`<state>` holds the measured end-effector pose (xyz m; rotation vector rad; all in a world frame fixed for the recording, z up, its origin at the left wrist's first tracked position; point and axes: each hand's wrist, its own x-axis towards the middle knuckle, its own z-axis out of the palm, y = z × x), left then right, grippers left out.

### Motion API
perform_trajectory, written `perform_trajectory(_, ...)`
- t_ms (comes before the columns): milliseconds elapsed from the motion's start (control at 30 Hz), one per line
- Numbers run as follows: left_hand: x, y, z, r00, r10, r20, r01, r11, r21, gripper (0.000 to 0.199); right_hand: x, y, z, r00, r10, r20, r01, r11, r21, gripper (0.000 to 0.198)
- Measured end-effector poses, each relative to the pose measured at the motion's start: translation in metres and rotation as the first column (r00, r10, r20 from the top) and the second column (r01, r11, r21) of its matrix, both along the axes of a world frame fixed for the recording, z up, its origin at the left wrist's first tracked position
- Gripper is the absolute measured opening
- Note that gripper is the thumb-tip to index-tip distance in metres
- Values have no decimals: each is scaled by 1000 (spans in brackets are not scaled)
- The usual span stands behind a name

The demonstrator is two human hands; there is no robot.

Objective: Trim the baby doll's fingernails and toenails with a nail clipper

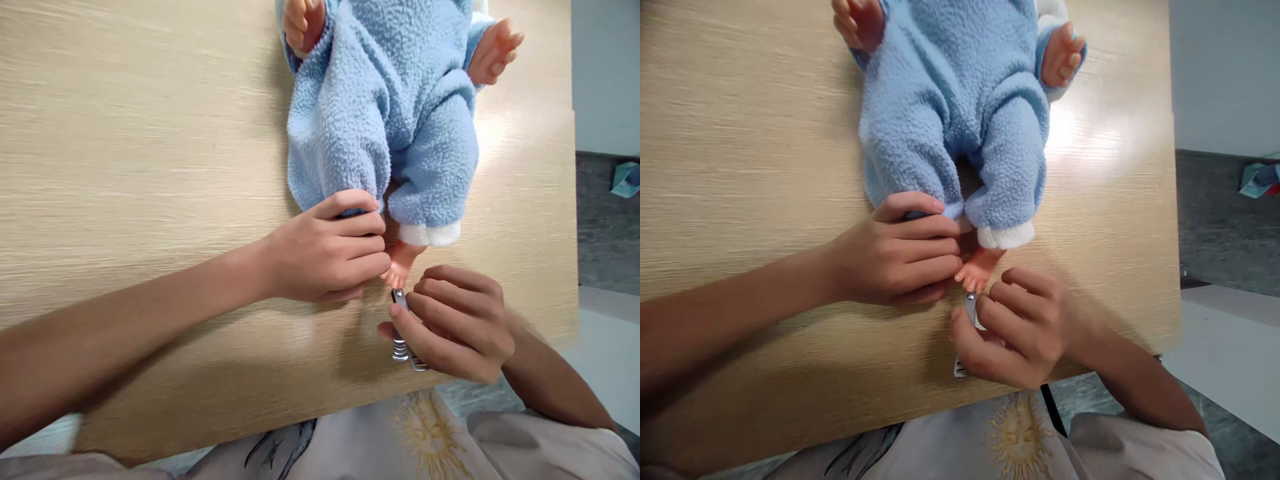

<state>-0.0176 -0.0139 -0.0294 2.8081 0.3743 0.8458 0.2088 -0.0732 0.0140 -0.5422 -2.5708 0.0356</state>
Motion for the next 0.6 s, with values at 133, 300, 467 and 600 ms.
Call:
perform_trajectory(133,-2,1,1,998,-61,-9,60,995,-77,47,0,2,-1,1000,19,15,-20,1000,9,10)
perform_trajectory(300,1,-5,4,1000,-12,23,13,999,-51,66,1,1,-2,1000,12,22,-12,1000,-9,15)
perform_trajectory(467,5,-9,5,998,57,38,-55,998,-30,46,0,4,-1,999,24,36,-24,1000,4,17)
perform_trajectory(600,4,-7,6,996,65,62,-59,994,-88,35,-4,-3,-4,1000,-4,-4,4,1000,9,12)
